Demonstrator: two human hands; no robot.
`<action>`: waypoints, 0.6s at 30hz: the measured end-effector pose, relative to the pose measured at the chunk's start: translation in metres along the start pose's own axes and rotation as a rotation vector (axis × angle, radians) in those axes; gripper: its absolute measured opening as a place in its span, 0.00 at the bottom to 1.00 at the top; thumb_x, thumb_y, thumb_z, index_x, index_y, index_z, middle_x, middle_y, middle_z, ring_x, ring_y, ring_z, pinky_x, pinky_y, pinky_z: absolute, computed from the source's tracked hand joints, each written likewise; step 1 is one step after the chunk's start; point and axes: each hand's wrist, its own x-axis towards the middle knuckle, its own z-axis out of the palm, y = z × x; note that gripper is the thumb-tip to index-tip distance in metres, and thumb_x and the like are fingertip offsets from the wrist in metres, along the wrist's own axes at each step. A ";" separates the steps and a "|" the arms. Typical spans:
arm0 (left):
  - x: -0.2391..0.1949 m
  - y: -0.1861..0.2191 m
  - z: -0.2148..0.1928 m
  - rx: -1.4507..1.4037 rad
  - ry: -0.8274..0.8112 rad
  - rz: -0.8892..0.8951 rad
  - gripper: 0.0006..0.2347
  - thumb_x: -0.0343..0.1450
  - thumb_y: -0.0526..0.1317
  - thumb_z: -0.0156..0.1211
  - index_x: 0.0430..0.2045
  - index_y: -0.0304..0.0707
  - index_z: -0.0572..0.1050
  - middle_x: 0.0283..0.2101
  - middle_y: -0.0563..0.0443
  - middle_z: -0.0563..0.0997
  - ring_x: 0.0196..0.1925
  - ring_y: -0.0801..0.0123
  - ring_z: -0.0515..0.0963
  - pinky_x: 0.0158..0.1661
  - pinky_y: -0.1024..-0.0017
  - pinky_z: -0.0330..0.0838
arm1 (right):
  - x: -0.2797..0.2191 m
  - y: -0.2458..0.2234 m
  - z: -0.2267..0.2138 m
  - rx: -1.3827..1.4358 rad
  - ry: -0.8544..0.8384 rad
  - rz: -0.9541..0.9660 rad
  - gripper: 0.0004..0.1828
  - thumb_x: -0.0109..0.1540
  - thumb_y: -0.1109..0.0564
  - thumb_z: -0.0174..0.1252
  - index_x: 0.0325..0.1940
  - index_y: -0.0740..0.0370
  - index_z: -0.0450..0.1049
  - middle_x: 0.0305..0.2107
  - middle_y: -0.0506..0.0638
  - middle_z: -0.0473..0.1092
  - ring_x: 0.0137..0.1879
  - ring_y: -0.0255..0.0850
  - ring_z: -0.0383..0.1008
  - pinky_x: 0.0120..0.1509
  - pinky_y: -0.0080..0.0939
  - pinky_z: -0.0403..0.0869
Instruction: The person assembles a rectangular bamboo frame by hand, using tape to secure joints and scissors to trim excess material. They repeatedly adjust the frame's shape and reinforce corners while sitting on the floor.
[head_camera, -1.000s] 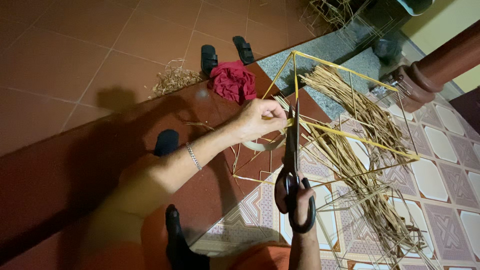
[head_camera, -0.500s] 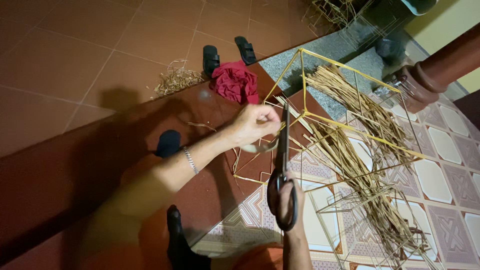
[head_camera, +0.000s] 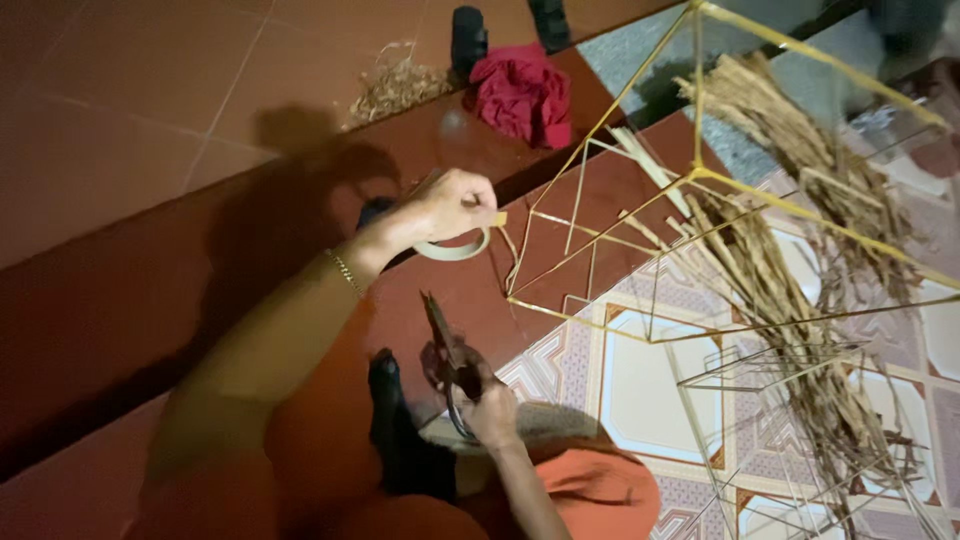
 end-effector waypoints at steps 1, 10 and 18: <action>-0.001 0.002 -0.001 0.017 0.018 0.019 0.09 0.65 0.46 0.69 0.28 0.40 0.82 0.30 0.49 0.86 0.32 0.68 0.86 0.35 0.67 0.77 | 0.000 -0.003 0.004 -0.023 0.005 -0.031 0.33 0.56 0.49 0.68 0.64 0.56 0.68 0.35 0.64 0.78 0.39 0.61 0.79 0.43 0.57 0.77; -0.020 0.016 -0.018 0.039 -0.028 0.104 0.10 0.67 0.45 0.69 0.30 0.38 0.81 0.31 0.48 0.86 0.34 0.63 0.86 0.37 0.66 0.76 | -0.002 0.036 0.042 -0.389 -0.108 -0.267 0.23 0.54 0.56 0.67 0.52 0.64 0.74 0.35 0.65 0.77 0.32 0.61 0.78 0.37 0.58 0.76; -0.034 0.007 -0.037 0.082 0.013 0.309 0.09 0.67 0.43 0.68 0.25 0.35 0.80 0.28 0.43 0.83 0.30 0.59 0.83 0.34 0.65 0.74 | 0.145 0.042 0.027 -0.473 -0.159 -0.087 0.29 0.48 0.54 0.68 0.52 0.66 0.75 0.47 0.70 0.71 0.52 0.64 0.74 0.55 0.57 0.76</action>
